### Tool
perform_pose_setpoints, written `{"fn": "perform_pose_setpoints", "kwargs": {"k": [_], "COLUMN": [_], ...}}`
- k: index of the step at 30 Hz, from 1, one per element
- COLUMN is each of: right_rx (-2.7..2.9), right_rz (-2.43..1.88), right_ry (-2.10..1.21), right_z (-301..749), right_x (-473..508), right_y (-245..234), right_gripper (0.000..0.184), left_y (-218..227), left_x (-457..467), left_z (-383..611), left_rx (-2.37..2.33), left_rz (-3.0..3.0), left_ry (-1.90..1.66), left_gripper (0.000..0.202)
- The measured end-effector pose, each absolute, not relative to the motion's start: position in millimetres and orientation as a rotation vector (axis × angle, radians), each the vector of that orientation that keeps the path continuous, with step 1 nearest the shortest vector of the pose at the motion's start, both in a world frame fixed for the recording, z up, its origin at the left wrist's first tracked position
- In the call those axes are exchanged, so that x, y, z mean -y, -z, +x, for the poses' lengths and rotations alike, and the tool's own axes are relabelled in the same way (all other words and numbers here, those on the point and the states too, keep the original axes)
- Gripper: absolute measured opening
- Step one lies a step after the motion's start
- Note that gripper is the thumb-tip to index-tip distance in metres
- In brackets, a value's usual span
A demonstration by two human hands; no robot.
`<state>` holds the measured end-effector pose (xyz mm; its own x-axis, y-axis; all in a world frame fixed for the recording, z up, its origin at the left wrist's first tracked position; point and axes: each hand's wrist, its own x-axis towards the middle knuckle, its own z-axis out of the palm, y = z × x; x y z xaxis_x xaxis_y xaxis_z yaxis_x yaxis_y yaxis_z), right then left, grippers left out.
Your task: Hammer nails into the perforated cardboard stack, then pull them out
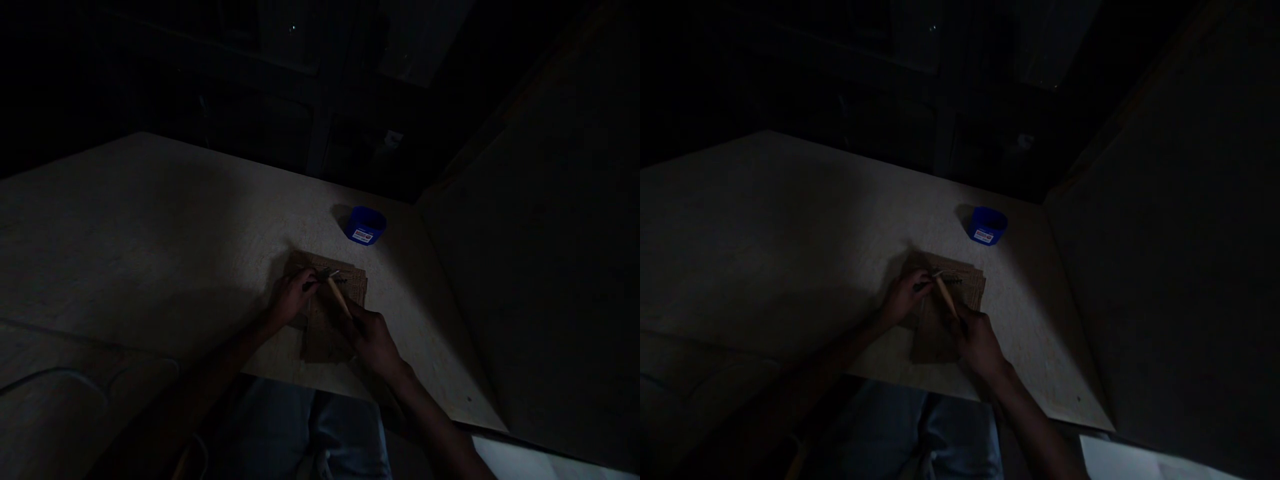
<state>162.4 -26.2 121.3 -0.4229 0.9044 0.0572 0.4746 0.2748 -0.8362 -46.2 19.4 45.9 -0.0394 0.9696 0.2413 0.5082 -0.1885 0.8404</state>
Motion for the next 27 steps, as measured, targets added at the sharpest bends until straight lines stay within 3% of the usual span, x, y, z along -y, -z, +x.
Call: {"fn": "perform_pose_setpoints", "kwargs": {"k": [12,18,27], "right_rx": [2.020,1.652,1.024], "right_rz": [-1.250,-1.283,-1.327], "right_ry": [-1.122,-1.113,-1.321], "right_z": [159,172,210], "right_x": [25,37,52], "right_y": [-125,-117,-64], "right_gripper": [0.035,0.033,0.035], "left_y": [-49,-41,-34], "left_x": [-25,-25,-24], "left_z": [-48,-49,-51], "left_rx": [-1.486,-1.425,-1.471], "left_rz": [1.674,1.714,1.796], "left_ry": [-1.137,-1.196,-1.210], "left_gripper": [0.013,0.013,0.017]}}
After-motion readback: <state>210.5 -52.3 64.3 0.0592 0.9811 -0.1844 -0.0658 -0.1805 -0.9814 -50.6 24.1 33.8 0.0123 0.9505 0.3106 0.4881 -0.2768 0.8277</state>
